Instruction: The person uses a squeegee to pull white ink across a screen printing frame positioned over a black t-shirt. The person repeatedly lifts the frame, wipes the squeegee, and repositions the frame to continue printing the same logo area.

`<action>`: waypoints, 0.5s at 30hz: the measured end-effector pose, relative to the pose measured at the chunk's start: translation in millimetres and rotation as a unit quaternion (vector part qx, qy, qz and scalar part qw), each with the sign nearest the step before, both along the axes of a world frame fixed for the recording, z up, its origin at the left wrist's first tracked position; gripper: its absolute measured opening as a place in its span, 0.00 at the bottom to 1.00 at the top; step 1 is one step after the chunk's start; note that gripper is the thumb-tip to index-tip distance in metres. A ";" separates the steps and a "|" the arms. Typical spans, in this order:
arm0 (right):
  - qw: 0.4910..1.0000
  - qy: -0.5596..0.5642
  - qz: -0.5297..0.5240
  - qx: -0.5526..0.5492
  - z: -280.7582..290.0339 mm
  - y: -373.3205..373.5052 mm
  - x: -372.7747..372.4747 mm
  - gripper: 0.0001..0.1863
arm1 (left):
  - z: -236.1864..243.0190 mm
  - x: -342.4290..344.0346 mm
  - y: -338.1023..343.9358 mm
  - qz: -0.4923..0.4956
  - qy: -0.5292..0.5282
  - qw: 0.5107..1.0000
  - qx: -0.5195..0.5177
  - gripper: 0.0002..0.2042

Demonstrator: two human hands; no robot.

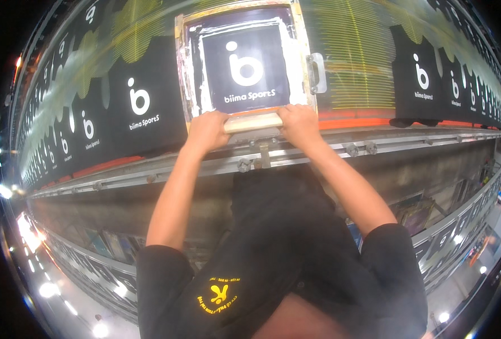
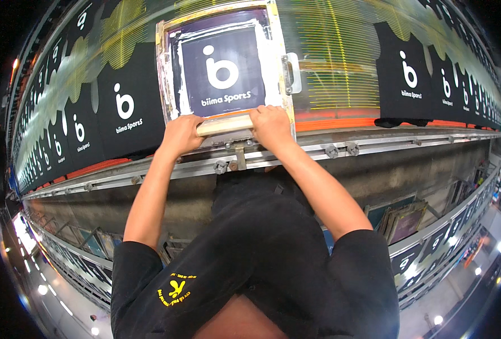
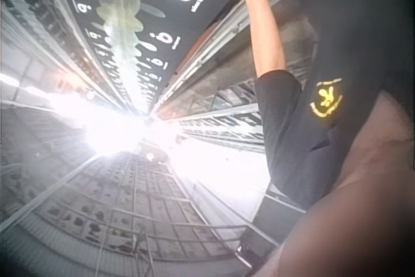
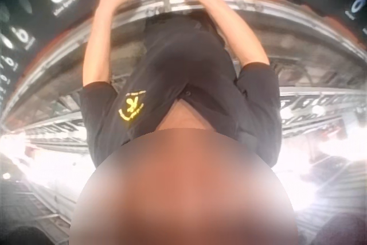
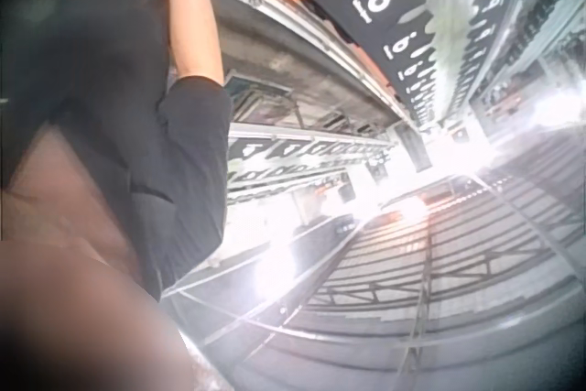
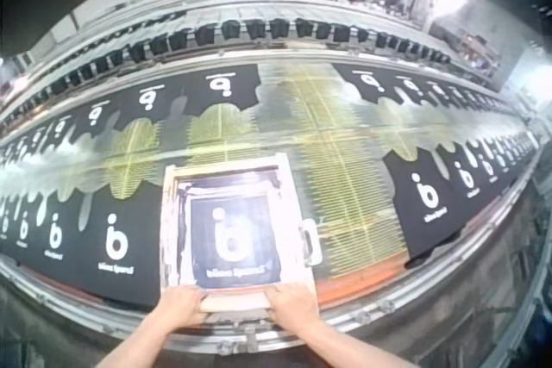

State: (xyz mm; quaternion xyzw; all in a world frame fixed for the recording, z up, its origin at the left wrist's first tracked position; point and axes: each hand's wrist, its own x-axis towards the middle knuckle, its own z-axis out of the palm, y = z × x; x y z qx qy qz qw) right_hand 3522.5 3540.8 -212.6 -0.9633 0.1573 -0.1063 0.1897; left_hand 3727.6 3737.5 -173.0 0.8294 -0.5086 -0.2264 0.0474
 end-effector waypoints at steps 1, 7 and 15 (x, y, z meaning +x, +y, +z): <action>0.999 0.007 0.022 0.037 7.6 -8.4 6.3 0.11 | 10.8 15.7 -7.3 -0.021 0.031 0.998 0.055 0.11; 1.000 0.011 0.006 0.020 49.3 -73.6 65.7 0.14 | 44.3 85.3 -76.6 -0.064 0.016 0.997 0.045 0.10; 0.987 0.155 -0.044 -0.011 40.6 -179.1 207.8 0.20 | 9.7 211.9 -178.9 -0.044 -0.005 0.998 0.041 0.19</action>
